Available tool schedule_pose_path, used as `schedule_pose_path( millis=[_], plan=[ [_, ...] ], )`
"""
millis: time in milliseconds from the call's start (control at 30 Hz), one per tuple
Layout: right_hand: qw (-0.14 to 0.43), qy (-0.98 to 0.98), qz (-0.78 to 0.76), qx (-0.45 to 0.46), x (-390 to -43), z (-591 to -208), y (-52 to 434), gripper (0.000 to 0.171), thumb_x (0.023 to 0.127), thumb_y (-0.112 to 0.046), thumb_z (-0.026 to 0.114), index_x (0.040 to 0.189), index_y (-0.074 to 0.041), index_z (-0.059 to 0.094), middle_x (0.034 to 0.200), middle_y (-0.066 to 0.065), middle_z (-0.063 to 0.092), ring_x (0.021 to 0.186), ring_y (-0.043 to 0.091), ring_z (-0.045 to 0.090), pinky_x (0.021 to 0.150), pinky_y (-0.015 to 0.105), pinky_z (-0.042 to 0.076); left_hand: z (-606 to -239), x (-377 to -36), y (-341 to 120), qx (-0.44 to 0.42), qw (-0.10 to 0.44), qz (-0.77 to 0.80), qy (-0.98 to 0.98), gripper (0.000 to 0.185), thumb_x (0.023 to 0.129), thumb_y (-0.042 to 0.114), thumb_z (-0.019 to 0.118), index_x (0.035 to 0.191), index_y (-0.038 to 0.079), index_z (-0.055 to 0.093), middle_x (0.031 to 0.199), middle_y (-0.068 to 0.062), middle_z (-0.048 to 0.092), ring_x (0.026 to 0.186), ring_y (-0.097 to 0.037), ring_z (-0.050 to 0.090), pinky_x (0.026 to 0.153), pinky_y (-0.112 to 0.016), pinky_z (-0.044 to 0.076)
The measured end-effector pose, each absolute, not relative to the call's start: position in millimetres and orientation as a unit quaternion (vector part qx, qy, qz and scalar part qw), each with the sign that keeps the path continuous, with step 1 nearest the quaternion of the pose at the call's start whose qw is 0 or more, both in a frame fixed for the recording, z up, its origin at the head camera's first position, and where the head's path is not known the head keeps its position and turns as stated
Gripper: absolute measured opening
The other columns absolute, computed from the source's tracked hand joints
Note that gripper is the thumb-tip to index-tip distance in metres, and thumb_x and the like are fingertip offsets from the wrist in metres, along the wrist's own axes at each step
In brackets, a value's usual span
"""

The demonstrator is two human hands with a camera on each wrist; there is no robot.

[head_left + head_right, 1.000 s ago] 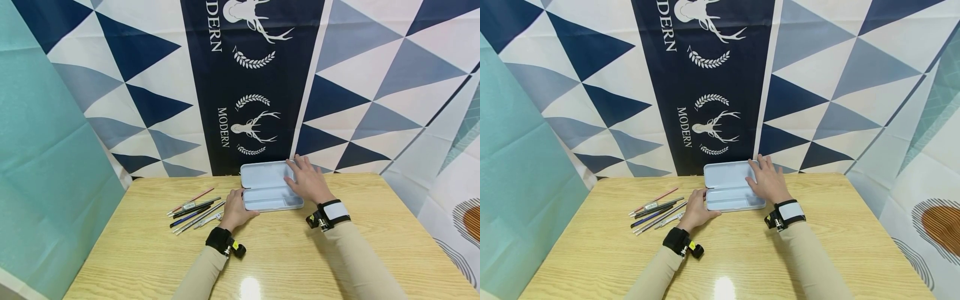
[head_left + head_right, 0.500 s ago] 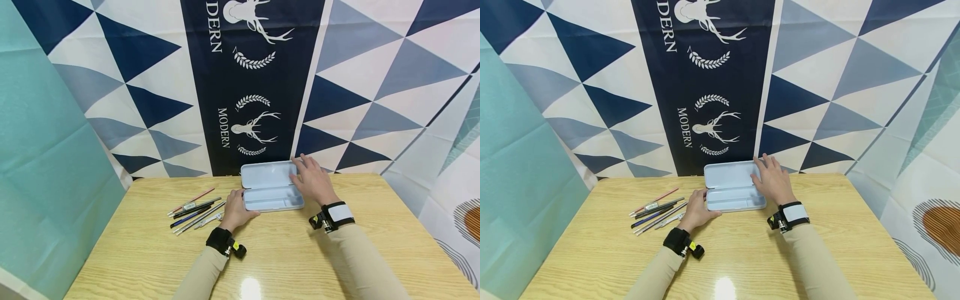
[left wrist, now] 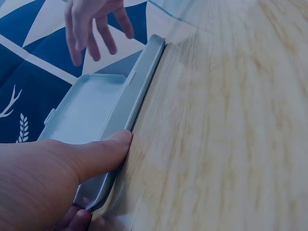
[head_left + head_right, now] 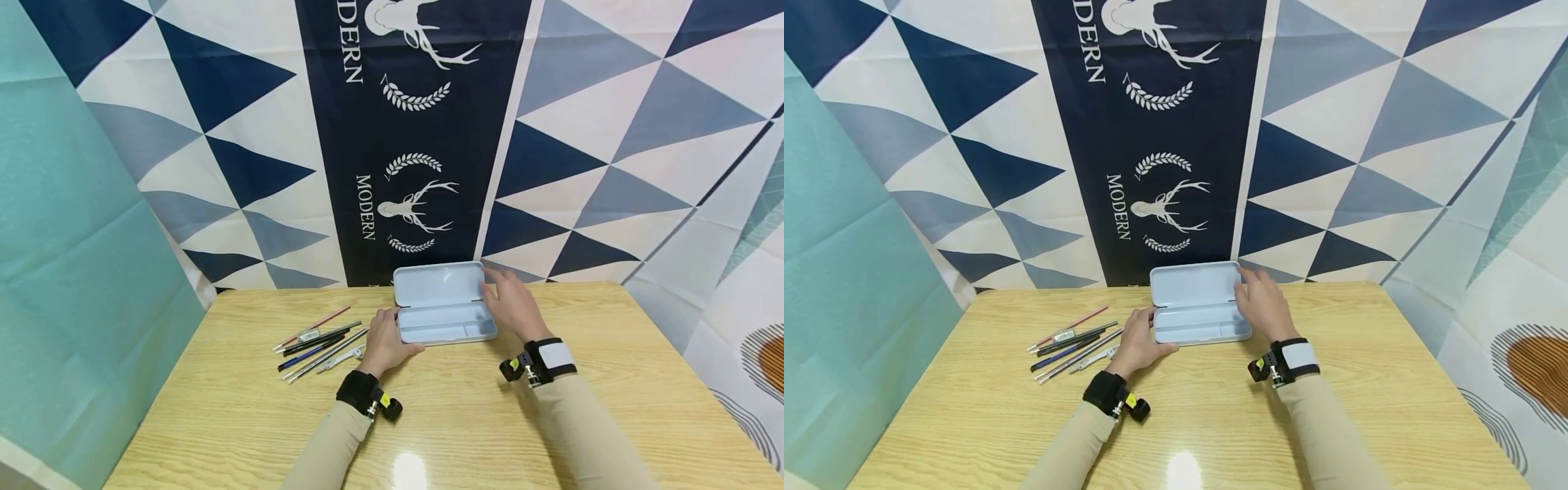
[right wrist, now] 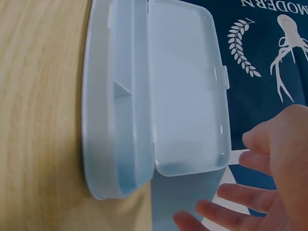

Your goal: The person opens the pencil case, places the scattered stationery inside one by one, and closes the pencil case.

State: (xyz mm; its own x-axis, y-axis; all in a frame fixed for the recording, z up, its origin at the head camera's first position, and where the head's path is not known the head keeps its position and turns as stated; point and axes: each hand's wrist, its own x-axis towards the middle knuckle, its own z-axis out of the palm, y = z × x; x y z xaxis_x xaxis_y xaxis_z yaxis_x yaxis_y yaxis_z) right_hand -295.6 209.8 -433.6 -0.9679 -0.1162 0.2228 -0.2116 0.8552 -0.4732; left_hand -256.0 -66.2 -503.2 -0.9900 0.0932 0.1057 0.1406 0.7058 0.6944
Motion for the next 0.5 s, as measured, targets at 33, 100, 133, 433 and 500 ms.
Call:
schedule_pose_path(
  millis=[33, 100, 133, 433, 500],
  plan=[
    [0.088, -0.959, 0.257, 0.082, -295, -435, 210, 0.053, 0.117, -0.021, 0.052, 0.163, 0.004, 0.054, 0.153, 0.04, 0.058, 0.133, 0.058, 0.065, 0.112, 0.071, 0.054, -503, -256, -66, -0.064, 0.032, -0.378, -0.923, 0.097, 0.083, 0.03, 0.103, 0.159, -0.004, 0.054, 0.138, -0.02, 0.062, 0.125, -0.036, 0.058, 0.111, -0.053, 0.053],
    [0.083, -0.959, 0.259, 0.08, -295, -438, 210, 0.052, 0.116, -0.022, 0.054, 0.161, 0.003, 0.056, 0.153, 0.039, 0.06, 0.123, 0.053, 0.069, 0.104, 0.068, 0.057, -503, -256, -67, -0.064, 0.033, -0.378, -0.923, 0.097, 0.083, 0.03, 0.103, 0.159, -0.004, 0.054, 0.137, -0.02, 0.062, 0.124, -0.036, 0.058, 0.11, -0.053, 0.053],
    [0.084, -0.959, 0.259, 0.081, -294, -440, 210, 0.051, 0.116, -0.022, 0.054, 0.16, 0.003, 0.057, 0.151, 0.039, 0.061, 0.117, 0.05, 0.071, 0.1, 0.066, 0.058, -503, -256, -67, -0.064, 0.033, -0.378, -0.923, 0.096, 0.083, 0.031, 0.103, 0.159, -0.004, 0.054, 0.136, -0.02, 0.062, 0.124, -0.036, 0.058, 0.109, -0.053, 0.053],
    [0.097, -0.954, 0.271, 0.078, -289, -456, 208, 0.046, 0.114, -0.018, 0.059, 0.154, 0.003, 0.064, 0.147, 0.037, 0.066, 0.117, 0.049, 0.073, 0.096, 0.064, 0.061, -505, -258, -67, -0.06, 0.031, -0.382, -0.922, 0.097, 0.083, 0.03, 0.103, 0.159, -0.004, 0.054, 0.138, -0.021, 0.062, 0.126, -0.037, 0.058, 0.111, -0.053, 0.053],
    [0.096, -0.955, 0.271, 0.076, -288, -459, 207, 0.046, 0.114, -0.018, 0.058, 0.154, 0.004, 0.064, 0.149, 0.038, 0.066, 0.129, 0.053, 0.07, 0.105, 0.068, 0.059, -505, -258, -67, -0.06, 0.03, -0.38, -0.923, 0.097, 0.083, 0.03, 0.103, 0.159, -0.003, 0.054, 0.138, -0.021, 0.062, 0.126, -0.036, 0.058, 0.111, -0.053, 0.053]
  ],
)
